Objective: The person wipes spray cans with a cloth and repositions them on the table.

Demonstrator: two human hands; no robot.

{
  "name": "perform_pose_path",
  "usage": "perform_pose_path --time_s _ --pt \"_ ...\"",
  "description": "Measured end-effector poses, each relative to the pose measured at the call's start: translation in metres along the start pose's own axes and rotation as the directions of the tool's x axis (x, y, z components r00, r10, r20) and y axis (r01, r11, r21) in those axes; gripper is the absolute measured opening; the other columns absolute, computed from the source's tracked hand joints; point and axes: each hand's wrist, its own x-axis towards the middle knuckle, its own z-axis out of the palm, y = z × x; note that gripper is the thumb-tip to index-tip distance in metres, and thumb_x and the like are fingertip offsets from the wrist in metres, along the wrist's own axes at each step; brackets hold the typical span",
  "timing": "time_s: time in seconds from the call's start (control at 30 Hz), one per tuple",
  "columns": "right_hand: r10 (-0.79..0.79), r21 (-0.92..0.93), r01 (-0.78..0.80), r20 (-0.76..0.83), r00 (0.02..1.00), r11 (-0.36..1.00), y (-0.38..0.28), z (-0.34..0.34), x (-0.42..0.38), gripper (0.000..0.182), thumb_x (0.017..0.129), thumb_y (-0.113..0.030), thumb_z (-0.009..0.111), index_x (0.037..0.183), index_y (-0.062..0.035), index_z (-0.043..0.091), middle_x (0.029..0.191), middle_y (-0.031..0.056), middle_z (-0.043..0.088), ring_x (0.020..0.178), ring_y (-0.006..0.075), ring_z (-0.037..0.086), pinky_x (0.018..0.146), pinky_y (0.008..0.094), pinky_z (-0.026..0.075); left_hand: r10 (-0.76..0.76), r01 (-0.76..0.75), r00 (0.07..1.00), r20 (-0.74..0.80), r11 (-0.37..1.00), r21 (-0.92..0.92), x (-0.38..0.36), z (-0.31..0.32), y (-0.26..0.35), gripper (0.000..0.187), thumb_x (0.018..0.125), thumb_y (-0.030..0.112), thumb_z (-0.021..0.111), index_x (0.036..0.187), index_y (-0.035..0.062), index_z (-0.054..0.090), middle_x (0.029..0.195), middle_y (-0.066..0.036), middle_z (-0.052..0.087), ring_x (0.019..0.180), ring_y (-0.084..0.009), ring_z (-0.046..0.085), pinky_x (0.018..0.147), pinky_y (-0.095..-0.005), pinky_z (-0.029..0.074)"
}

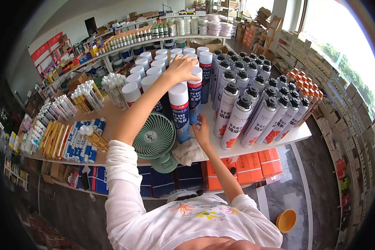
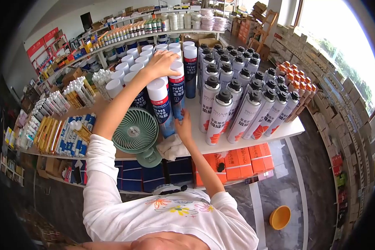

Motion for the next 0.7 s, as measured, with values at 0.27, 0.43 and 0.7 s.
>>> perform_pose_path --time_s 0.27,0.43,0.7 --pt "-0.006 -0.067 0.004 -0.031 0.999 0.998 -0.023 -0.024 0.007 0.053 0.086 0.002 0.064 0.134 0.0016 0.045 0.126 0.0216 0.059 0.115 0.0311 0.061 0.093 0.0388 0.054 0.103 -0.108 0.990 -0.097 0.993 -0.044 0.038 -0.005 0.000 0.042 0.080 0.034 0.072 0.110 0.0049 0.066 0.110 -0.012 0.068 0.110 -0.0300 0.062 0.098 -0.0439 0.046" --pt "0.035 0.069 -0.033 -0.040 0.999 0.997 -0.051 -0.035 0.011 0.054 0.085 0.001 0.064 0.136 0.0021 0.045 0.130 0.0231 0.058 0.119 0.0339 0.059 0.095 0.0405 0.053 -0.091 0.075 0.993 -0.076 0.980 -0.186 0.080 0.009 -0.015 0.050 0.079 0.037 0.069 0.115 0.0037 0.065 0.118 -0.016 0.067 0.111 -0.0318 0.063 0.095 -0.0412 0.052" --pt "0.125 0.136 -0.122 -0.015 0.992 0.983 -0.071 -0.043 0.005 0.047 0.088 -0.001 0.062 0.132 0.0011 0.048 0.127 0.0210 0.060 0.113 0.0293 0.063 0.091 0.0366 0.055 -0.383 0.426 0.892 0.241 0.890 -0.163 0.137 0.081 -0.051 0.109 0.064 0.061 0.080 0.143 -0.0043 0.046 0.154 -0.030 0.029 0.144 -0.0448 0.026 0.113 -0.0570 0.034"
